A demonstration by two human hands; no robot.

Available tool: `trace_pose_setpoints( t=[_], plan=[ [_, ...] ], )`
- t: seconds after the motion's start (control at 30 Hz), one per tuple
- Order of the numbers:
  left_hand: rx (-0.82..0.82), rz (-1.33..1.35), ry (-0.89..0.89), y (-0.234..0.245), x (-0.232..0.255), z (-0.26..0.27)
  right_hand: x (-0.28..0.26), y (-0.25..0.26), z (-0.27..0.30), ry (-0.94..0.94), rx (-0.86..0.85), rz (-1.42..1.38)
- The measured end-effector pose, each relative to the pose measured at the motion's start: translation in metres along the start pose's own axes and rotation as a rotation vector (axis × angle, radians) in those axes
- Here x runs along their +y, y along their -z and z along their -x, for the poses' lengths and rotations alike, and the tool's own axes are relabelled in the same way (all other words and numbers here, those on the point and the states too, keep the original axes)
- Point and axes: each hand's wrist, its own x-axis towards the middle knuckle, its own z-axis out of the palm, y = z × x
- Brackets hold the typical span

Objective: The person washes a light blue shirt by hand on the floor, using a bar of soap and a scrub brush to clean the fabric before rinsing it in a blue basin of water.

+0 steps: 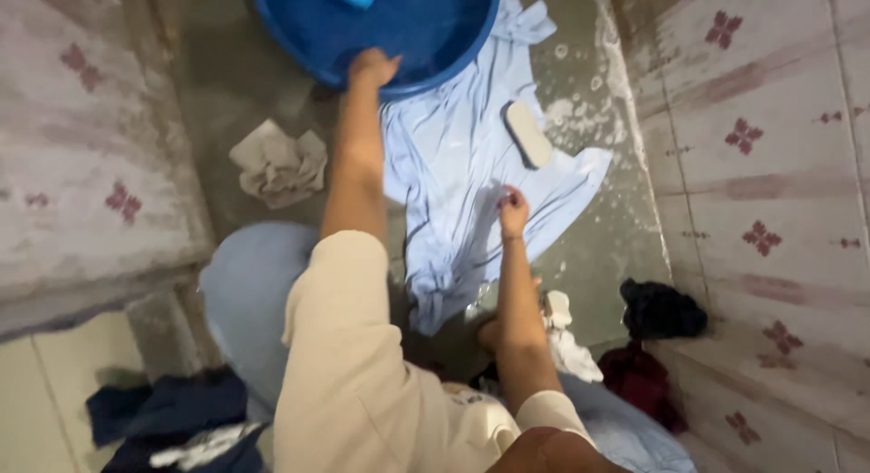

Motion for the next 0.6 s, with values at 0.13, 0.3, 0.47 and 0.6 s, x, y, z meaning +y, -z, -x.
trace_pose_setpoints(
  t=[0.13,0.3,0.47,0.6],
  plan=[
    [-0.447,0.551,0.076,-0.014,0.001,-0.030,0.009,-0.021,-0.013,-0.099,0.056,-0.080],
    [-1.432,0.654,-0.536,-0.128,0.108,0.013,0.012,-0.043,-0.071,-0.461,-0.058,-0.860],
    [0.087,0.099,-0.334,-0.252,0.073,0.212,0.018,-0.056,-0.125,0.157,0.195,0.107],
    [0.046,-0.109,-0.695,-0.264,0.022,0.356,0.018,-0.028,-0.137,0.561,0.242,0.995]
  ],
)
